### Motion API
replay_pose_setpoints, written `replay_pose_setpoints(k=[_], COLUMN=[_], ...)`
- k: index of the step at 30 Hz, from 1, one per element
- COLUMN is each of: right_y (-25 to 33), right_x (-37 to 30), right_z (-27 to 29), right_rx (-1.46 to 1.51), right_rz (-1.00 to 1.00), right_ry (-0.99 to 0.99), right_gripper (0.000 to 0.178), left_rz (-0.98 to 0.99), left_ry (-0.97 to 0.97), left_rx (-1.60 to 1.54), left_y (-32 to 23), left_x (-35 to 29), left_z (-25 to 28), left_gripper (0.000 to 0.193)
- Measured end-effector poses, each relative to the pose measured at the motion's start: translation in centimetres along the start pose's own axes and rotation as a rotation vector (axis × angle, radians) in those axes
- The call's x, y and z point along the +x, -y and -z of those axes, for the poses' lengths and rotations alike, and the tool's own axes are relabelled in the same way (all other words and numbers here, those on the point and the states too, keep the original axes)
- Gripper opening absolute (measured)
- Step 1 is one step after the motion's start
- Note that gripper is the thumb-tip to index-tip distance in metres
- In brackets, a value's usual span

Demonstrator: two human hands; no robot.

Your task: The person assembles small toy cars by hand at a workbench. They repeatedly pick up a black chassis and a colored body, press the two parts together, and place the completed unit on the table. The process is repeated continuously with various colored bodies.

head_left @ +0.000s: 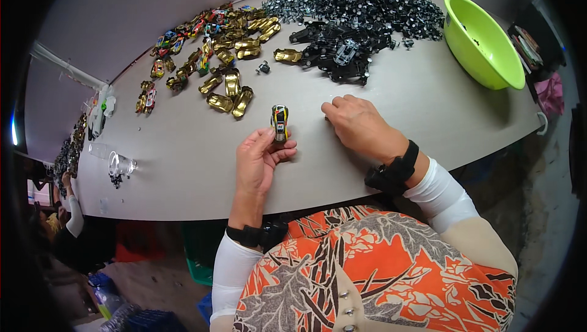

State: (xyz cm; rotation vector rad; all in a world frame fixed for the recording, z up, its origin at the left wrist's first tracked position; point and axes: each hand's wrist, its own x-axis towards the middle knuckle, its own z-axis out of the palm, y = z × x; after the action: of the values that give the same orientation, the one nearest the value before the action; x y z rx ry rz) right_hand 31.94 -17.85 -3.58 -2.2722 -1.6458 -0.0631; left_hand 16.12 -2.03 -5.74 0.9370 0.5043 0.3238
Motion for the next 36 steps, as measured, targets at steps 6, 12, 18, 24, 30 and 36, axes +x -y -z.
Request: replay_pose_setpoints(k=[6, 12, 18, 24, 30, 36], right_y=[0.4, -0.2, -1.9, -3.0, -5.6, -6.2], right_x=[0.0, 0.8, 1.2, 1.6, 1.7, 1.1], right_z=[0.0, -0.1, 0.2, 0.4, 0.0, 0.1], right_rx=[-0.074, -0.048, 0.031, 0.092, 0.557, 1.196], right_rz=[0.027, -0.058, -0.101, -0.154, -0.305, -0.592], right_ry=[0.027, 0.006, -0.043, -0.07, -0.083, -0.06], right_gripper=[0.014, 0.019, 0.023, 0.019, 0.012, 0.006], left_rz=[0.022, 0.129, 0.196, 0.183, 0.226, 0.224], left_ry=[0.01, 0.042, 0.082, 0.098, 0.119, 0.208], left_rx=[-0.012, -0.032, -0.063, -0.024, -0.056, -0.056], left_y=[-0.1, -0.7, -2.7, -3.8, -3.2, -2.7], left_x=[0.9, 1.3, -0.1, 2.2, 4.4, 3.7], left_z=[-0.4, -0.1, -2.1, -1.0, -0.5, -1.5], left_gripper=[0.019, 0.019, 0.02, 0.018, 0.018, 0.017])
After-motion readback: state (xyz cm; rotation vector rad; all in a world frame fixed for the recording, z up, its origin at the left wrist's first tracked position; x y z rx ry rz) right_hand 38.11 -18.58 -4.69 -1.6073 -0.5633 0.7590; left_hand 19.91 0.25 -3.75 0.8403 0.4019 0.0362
